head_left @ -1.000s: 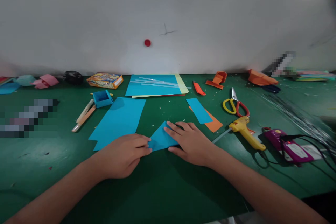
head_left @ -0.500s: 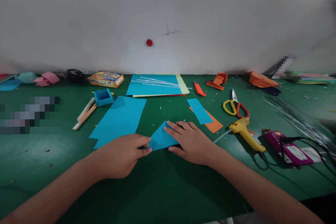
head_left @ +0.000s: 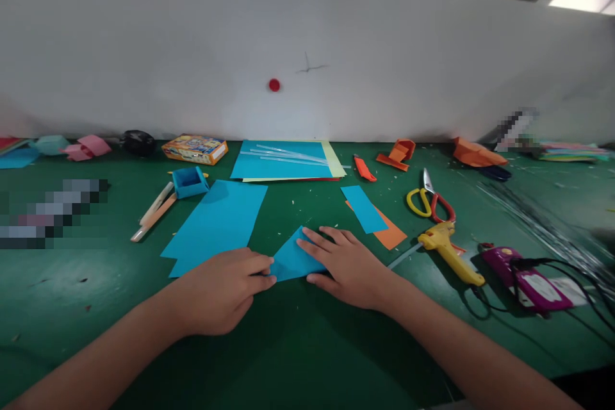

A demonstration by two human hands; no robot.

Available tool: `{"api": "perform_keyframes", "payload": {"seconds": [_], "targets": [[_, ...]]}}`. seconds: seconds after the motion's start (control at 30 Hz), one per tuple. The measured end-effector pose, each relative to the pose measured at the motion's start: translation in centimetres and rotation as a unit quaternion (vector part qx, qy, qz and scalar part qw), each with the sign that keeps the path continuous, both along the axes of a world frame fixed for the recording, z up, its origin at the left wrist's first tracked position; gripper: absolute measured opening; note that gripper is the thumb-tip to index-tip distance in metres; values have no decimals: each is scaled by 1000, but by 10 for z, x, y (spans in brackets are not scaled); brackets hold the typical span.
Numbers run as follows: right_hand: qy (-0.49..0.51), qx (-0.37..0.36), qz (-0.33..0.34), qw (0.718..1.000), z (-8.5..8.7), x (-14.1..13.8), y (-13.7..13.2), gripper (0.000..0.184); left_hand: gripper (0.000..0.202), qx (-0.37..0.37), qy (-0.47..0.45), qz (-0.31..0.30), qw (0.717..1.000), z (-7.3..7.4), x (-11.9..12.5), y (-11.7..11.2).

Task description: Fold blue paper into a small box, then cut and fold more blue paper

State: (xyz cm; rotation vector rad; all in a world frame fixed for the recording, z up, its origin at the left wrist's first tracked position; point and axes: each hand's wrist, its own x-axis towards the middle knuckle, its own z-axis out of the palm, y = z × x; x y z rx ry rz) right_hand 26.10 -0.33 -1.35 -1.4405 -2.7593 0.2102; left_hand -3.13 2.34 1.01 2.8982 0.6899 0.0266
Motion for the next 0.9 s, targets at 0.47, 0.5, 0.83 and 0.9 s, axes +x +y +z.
{"api": "perform_keyframes", "payload": {"seconds": [0.47,0.5,0.83,0.9], "targets": [[7,11,8,1000,-7,2,-1,67,54,5,-19,-48,999,-6,-3,5],[8,10,8,1000,-7,2,-1,67,54,6,-12,-49,999,-6,-3,5],[8,52,8,999,-8,-2,-1,64,51,42,-14,-29,999,-15,4,-5],[11,70,1,997,-8,-3,-2,62,51,47,-3,-35,998,-15,5,-6]]}}
